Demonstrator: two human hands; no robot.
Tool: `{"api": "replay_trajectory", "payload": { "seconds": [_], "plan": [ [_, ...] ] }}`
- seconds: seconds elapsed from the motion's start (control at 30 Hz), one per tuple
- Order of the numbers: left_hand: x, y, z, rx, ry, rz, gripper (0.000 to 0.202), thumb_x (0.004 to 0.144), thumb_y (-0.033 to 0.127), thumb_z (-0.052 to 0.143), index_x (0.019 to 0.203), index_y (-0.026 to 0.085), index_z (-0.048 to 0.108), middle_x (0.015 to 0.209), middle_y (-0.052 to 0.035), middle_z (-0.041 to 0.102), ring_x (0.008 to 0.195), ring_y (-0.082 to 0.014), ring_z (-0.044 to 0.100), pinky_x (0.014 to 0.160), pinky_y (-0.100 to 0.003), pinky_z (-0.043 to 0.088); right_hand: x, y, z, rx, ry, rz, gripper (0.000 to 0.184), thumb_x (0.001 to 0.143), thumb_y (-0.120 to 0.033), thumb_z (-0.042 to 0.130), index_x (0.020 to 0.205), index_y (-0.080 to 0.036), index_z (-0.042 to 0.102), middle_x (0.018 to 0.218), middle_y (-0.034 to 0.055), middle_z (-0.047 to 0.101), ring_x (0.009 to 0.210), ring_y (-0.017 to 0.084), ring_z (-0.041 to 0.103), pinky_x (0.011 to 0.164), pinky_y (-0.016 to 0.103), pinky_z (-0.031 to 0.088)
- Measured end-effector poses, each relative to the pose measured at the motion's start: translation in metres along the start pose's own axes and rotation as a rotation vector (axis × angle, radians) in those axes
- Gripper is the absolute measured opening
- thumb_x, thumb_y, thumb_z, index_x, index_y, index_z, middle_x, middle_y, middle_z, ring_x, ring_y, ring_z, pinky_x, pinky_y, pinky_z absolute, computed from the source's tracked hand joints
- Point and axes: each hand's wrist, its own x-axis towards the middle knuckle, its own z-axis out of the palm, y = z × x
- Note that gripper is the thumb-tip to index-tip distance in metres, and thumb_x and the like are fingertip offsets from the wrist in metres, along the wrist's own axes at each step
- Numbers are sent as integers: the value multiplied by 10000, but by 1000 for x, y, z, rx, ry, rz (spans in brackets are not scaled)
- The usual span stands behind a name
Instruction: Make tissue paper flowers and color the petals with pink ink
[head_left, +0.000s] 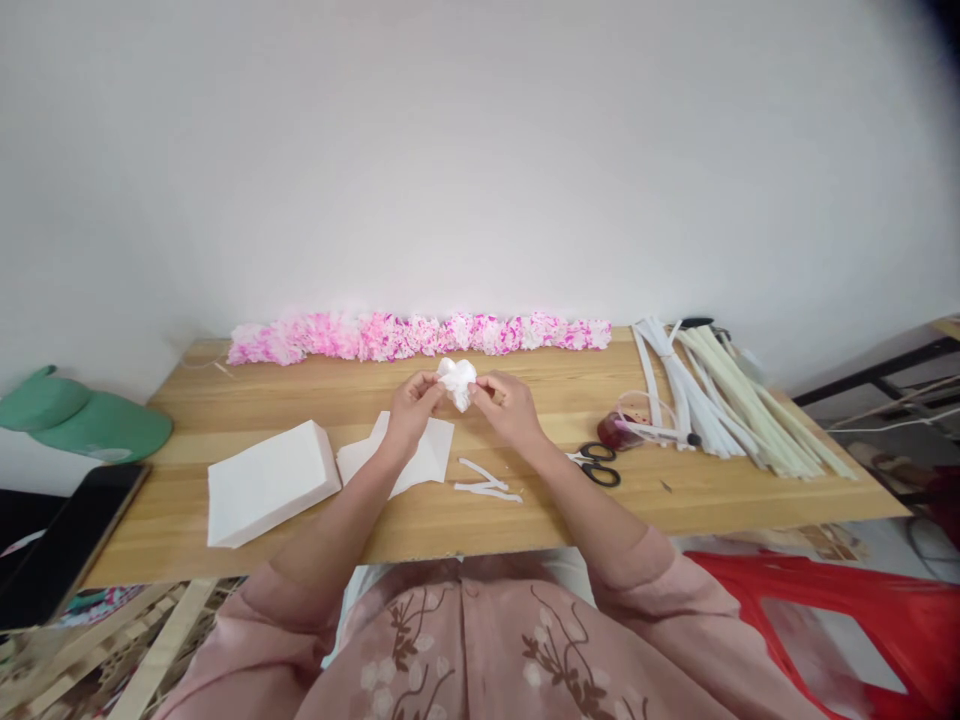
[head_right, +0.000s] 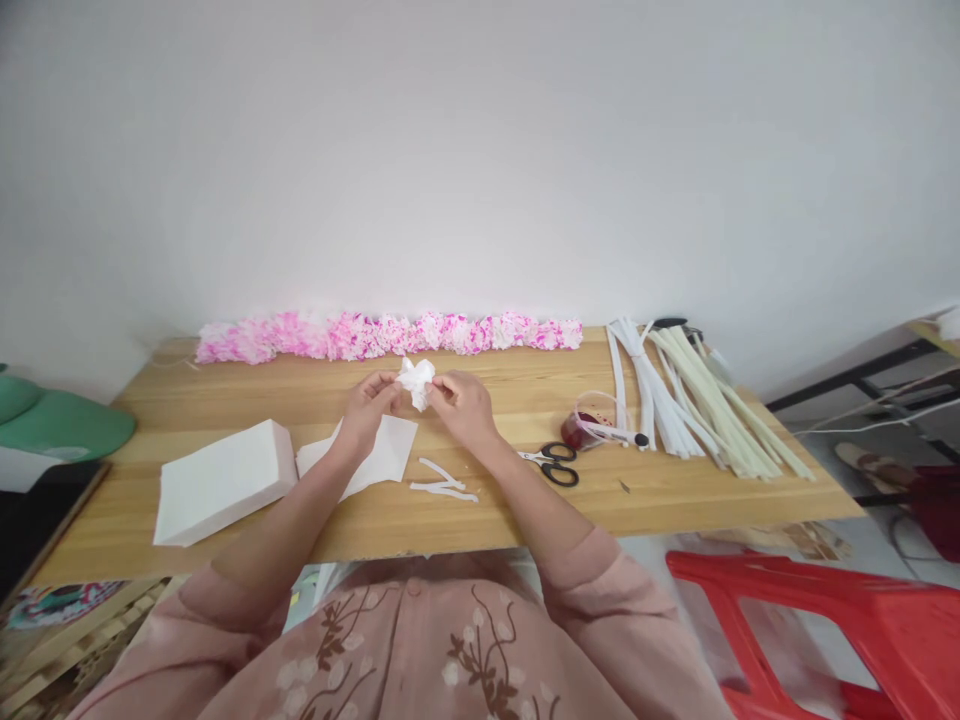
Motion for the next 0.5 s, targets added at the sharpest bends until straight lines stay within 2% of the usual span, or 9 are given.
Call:
{"api": "replay_trajectory", "payload": {
  "seconds": [0.1,0.2,0.27,0.37,0.5],
  "plan": [
    [4,1,-4,-165,45,-72,161,812,337,604,795,181,568,547,58,487,513,-86,436,551,-218,349,1,-1,-4,62,14,60,213,859,-330,546,700,-211,624,664,-9,585,632,138,522,637,272,385],
    [6,2,-6,-177,79,-128,222,833,399,586,846,177,575,557,49,520,514,-92,468,543,-221,365,1,-2,-5,82,18,66,211,856,-333,553,702,-209,625,661,-10,578,633,138,521,641,274,388],
    [6,2,-6,-146,54,-148,255,831,426,584,869,174,582,587,34,562,535,-101,511,561,-228,396,0,-2,-5,82,18,52,201,856,-329,557,711,-207,626,672,-8,585,645,141,526,652,276,391],
    [5,4,-3,-111,-44,-161,275,796,433,629,854,167,592,662,8,626,576,-109,565,611,-241,443,-1,-1,-3,54,1,-4,194,861,-315,554,711,-210,617,677,-4,588,660,146,526,665,281,390],
    [3,4,-2,-143,-91,-142,236,703,348,711,789,168,586,710,14,637,630,-108,588,668,-245,465,-1,-1,0,-4,-28,-112,205,871,-309,556,695,-216,602,665,0,602,672,154,530,696,298,388]
  ]
}}
